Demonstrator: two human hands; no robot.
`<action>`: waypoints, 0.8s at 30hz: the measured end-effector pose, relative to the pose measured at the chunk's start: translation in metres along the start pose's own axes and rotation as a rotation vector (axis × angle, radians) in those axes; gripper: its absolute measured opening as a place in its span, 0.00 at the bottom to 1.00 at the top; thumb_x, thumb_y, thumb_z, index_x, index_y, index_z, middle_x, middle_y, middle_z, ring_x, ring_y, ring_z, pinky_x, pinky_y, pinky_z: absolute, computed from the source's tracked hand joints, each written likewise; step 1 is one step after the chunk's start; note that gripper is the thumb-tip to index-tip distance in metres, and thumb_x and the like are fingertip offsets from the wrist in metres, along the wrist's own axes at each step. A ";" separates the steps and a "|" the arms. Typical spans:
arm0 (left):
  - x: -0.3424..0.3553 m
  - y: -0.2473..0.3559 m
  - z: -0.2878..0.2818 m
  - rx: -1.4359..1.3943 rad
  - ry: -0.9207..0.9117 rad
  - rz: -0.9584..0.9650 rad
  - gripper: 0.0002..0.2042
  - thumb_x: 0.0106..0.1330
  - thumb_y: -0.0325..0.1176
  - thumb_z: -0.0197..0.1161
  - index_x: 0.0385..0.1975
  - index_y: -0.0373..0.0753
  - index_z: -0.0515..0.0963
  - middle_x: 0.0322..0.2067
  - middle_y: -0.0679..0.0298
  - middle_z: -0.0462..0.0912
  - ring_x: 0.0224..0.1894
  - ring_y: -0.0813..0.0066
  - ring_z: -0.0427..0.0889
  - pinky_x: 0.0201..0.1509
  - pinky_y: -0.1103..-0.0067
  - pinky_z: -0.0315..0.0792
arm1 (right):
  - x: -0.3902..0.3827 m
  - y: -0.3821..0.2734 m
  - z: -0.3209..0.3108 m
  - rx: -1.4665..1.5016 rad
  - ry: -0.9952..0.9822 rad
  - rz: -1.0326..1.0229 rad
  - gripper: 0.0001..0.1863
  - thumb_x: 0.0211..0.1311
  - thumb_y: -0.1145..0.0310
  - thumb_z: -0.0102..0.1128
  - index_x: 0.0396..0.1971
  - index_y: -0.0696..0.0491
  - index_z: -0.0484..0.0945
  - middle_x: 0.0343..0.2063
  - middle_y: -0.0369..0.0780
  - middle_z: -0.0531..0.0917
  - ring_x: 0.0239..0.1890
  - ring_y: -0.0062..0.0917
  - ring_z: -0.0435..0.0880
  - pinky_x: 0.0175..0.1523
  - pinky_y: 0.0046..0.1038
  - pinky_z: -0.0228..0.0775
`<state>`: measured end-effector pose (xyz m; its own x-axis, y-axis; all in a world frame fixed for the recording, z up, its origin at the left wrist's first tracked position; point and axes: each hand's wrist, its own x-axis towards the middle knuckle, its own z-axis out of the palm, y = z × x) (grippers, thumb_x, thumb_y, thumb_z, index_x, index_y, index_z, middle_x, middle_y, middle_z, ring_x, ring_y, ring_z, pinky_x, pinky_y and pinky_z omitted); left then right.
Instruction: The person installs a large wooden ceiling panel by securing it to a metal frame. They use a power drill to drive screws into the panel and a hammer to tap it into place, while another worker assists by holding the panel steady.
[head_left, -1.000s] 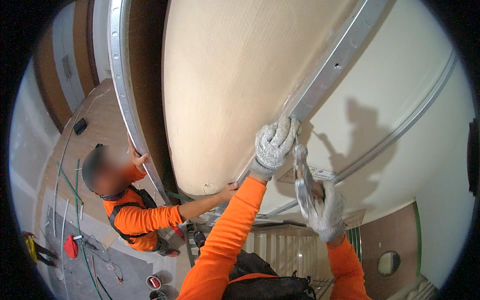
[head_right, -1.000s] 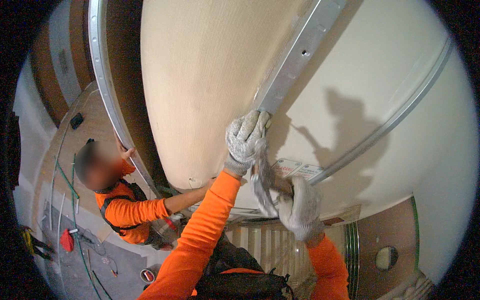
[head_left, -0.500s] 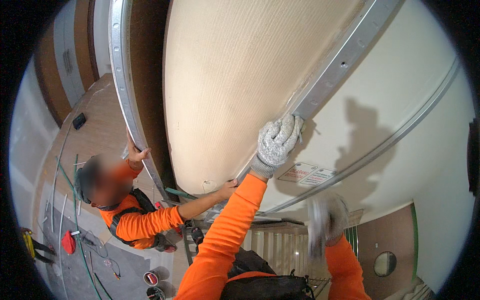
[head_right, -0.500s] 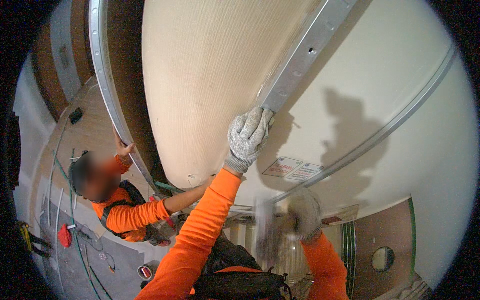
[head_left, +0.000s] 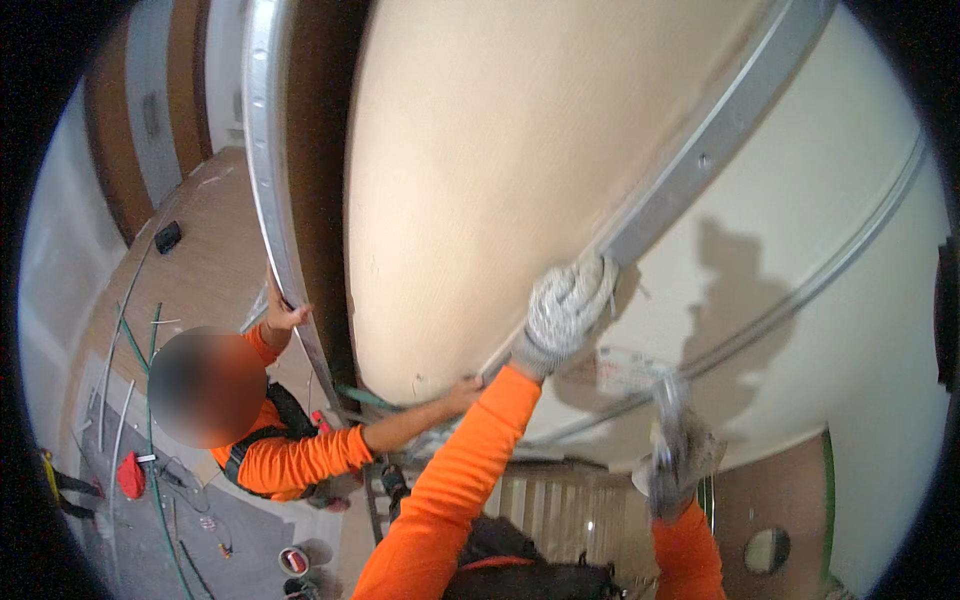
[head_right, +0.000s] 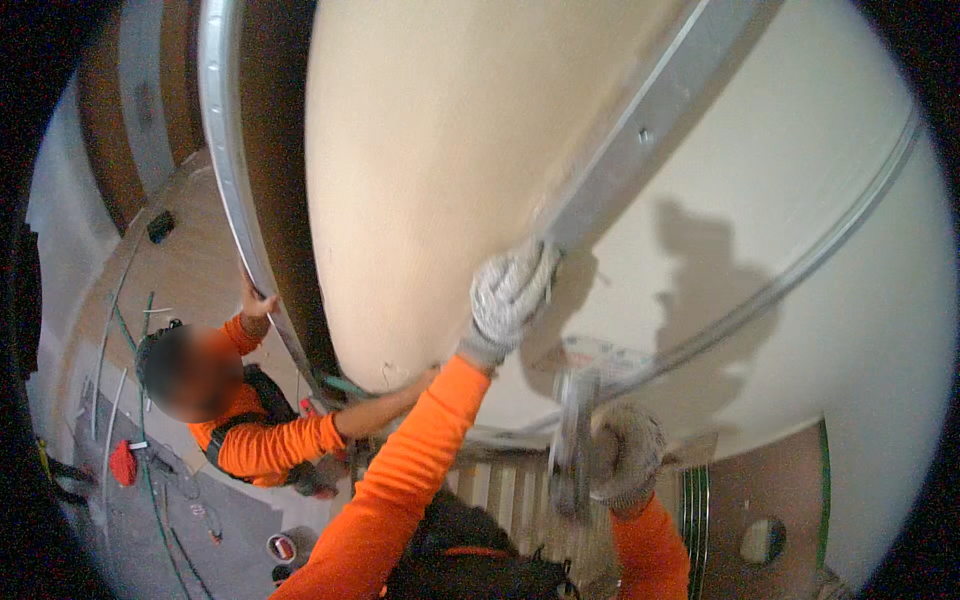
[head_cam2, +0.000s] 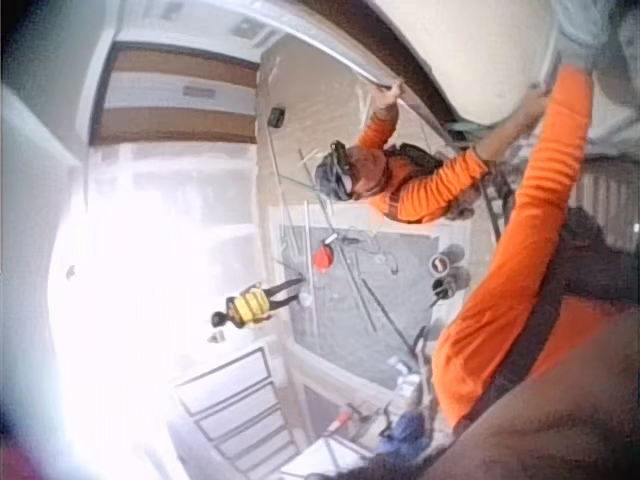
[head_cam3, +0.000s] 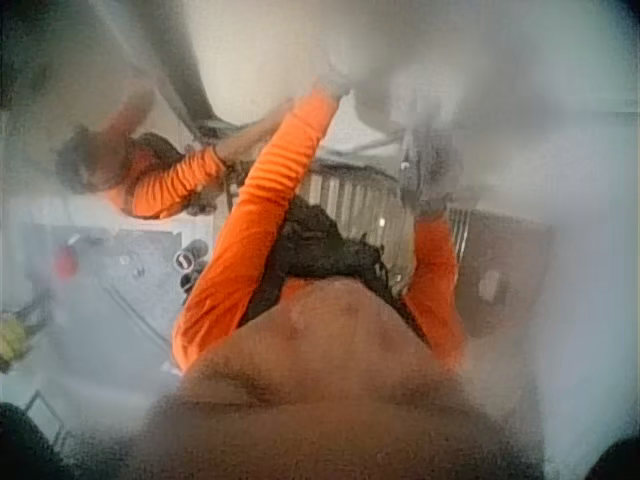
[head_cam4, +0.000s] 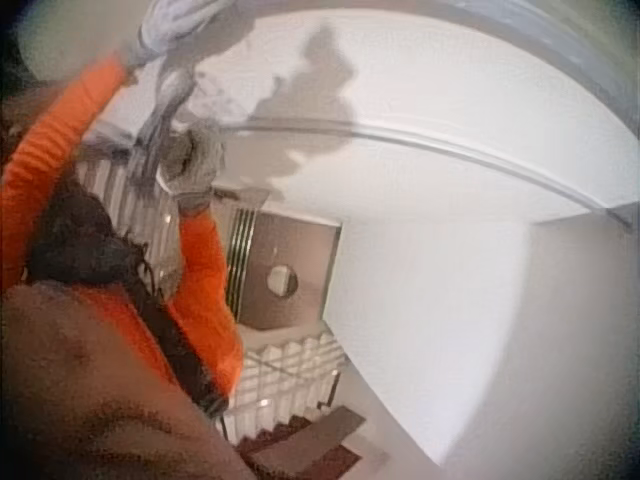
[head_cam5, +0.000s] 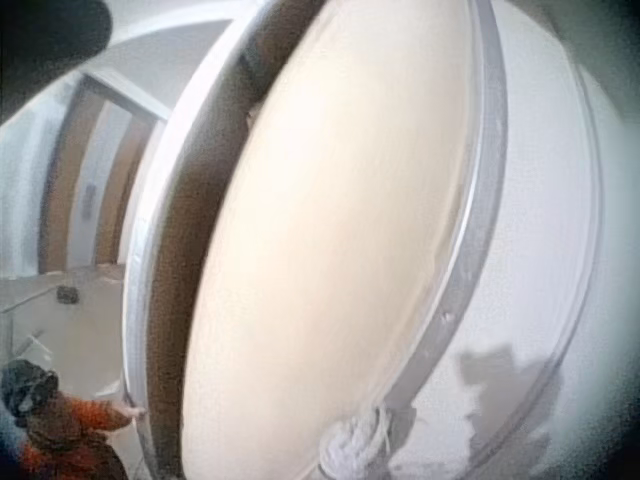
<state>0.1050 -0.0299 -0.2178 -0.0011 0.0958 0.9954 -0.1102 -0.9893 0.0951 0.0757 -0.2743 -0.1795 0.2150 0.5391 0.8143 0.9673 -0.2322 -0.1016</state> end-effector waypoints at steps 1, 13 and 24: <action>0.005 -0.002 0.001 -0.030 0.029 -0.024 0.24 0.51 0.29 0.64 0.52 0.38 0.78 0.50 0.55 0.77 0.41 0.61 0.80 0.41 0.69 0.75 | 0.007 -0.007 -0.007 0.031 -0.019 -0.150 0.09 0.59 0.61 0.62 0.29 0.50 0.78 0.20 0.41 0.79 0.21 0.35 0.79 0.28 0.36 0.71; -0.014 0.031 -0.068 -0.292 -0.216 -0.114 0.17 0.50 0.24 0.68 0.43 0.39 0.82 0.39 0.55 0.83 0.39 0.57 0.82 0.43 0.63 0.75 | 0.041 -0.030 0.030 0.799 0.208 0.798 0.13 0.46 0.83 0.66 0.34 0.56 0.79 0.32 0.36 0.82 0.36 0.20 0.80 0.44 0.25 0.73; -0.026 0.049 -0.109 -0.514 -0.422 -0.144 0.16 0.44 0.40 0.74 0.27 0.37 0.79 0.20 0.62 0.75 0.21 0.63 0.75 0.22 0.73 0.64 | 0.041 -0.034 0.024 1.087 -0.158 0.953 0.15 0.49 0.83 0.67 0.40 0.60 0.81 0.35 0.38 0.84 0.34 0.19 0.83 0.37 0.21 0.77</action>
<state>-0.0092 -0.0690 -0.2401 0.4251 0.0690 0.9025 -0.5389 -0.7818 0.3136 0.0544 -0.2248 -0.1559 0.7639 0.6324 0.1285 0.0582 0.1308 -0.9897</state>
